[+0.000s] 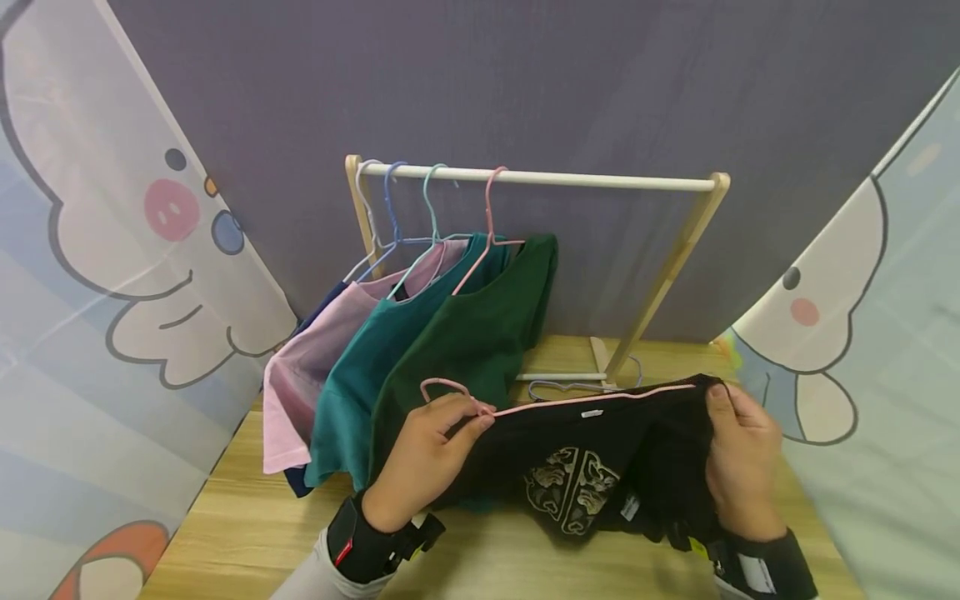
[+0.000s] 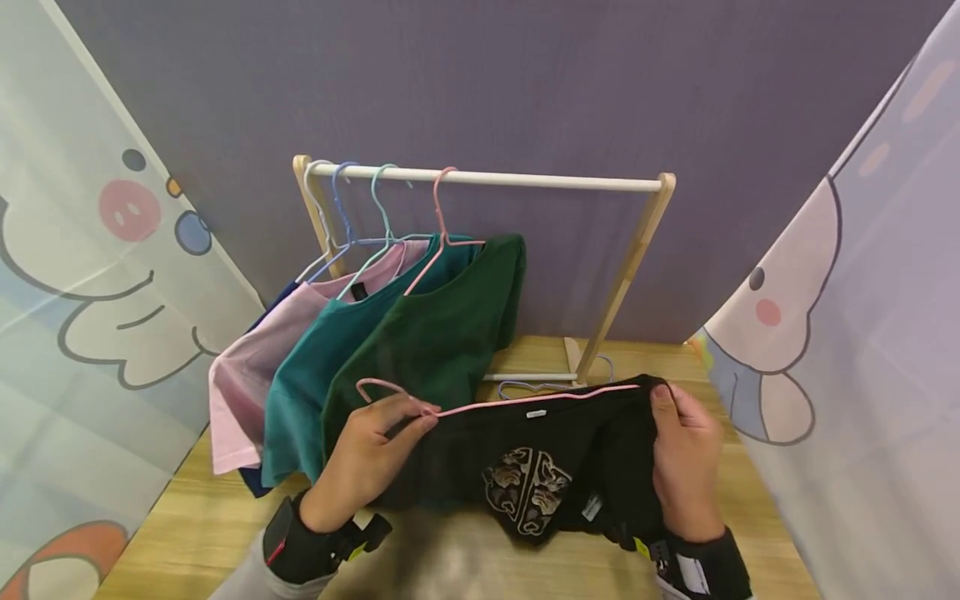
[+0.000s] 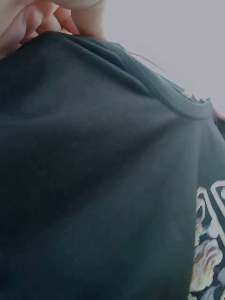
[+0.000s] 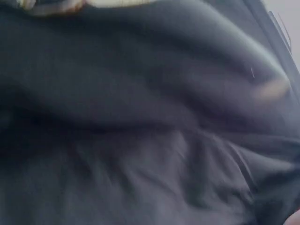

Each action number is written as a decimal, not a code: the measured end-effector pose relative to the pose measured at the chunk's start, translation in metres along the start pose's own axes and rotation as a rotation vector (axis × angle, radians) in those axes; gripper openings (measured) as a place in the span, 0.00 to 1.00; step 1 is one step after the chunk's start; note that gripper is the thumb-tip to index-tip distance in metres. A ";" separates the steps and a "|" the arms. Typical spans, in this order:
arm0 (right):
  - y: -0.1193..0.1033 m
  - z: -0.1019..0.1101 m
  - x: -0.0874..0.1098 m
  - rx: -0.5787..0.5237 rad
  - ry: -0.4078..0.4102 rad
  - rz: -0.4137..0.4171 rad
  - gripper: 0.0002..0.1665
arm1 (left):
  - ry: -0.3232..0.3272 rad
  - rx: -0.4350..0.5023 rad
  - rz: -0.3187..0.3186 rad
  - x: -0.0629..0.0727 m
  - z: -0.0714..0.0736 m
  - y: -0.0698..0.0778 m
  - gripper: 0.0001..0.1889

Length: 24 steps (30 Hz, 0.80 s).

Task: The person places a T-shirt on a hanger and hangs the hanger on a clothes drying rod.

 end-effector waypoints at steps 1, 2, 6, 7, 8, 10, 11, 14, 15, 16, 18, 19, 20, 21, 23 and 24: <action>-0.002 0.000 0.000 0.103 -0.060 0.061 0.07 | -0.011 0.001 0.008 0.000 -0.001 0.000 0.03; -0.003 0.000 0.000 0.212 -0.131 0.142 0.07 | -0.020 -0.002 0.019 0.000 -0.002 0.000 0.03; -0.010 -0.006 0.001 0.591 -0.404 0.544 0.11 | -0.051 -0.018 0.044 0.001 -0.009 -0.001 0.04; -0.011 -0.009 0.003 0.614 -0.471 0.617 0.14 | -0.057 -0.025 0.046 0.001 -0.012 -0.001 0.05; -0.011 -0.013 0.005 0.619 -0.532 0.672 0.18 | -0.063 -0.033 0.046 0.002 -0.014 -0.001 0.05; -0.012 -0.020 0.011 0.624 -0.631 0.736 0.24 | -0.079 -0.048 0.031 0.002 -0.020 0.001 0.06; -0.012 -0.023 0.015 0.615 -0.673 0.760 0.25 | -0.089 -0.056 0.025 0.003 -0.023 0.001 0.07; -0.010 -0.031 0.028 0.624 -0.752 0.786 0.22 | -0.125 -0.071 0.016 0.003 -0.031 0.005 0.08; -0.009 -0.033 0.031 0.638 -0.770 0.784 0.21 | -0.139 -0.075 0.020 0.003 -0.033 0.006 0.09; -0.008 -0.035 0.034 0.651 -0.788 0.773 0.18 | -0.154 -0.078 0.026 0.003 -0.036 0.006 0.09; -0.006 -0.036 0.040 0.703 -0.818 0.736 0.14 | -0.179 -0.085 0.043 0.003 -0.039 0.008 0.09; -0.006 -0.036 0.042 0.734 -0.834 0.715 0.14 | -0.190 -0.090 0.050 0.003 -0.041 0.008 0.09; -0.005 -0.036 0.043 0.762 -0.848 0.697 0.16 | -0.199 -0.095 0.056 0.002 -0.042 0.008 0.10; -0.004 -0.036 0.044 0.784 -0.863 0.678 0.18 | -0.205 -0.096 0.059 0.003 -0.042 0.008 0.10; -0.002 -0.035 0.045 0.805 -0.889 0.653 0.21 | -0.211 -0.093 0.065 0.003 -0.043 0.007 0.10; -0.001 -0.034 0.045 0.801 -0.898 0.647 0.22 | -0.213 -0.090 0.069 0.003 -0.043 0.006 0.10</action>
Point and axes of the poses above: each hand's wrist, its own x-axis away from the middle knuckle, its own z-axis out of the back of the hand, y = z × x, the point moved 1 cm from there along -x, towards the middle knuckle, and after that the axes turned 3 degrees about y, right-handed, at the moved point
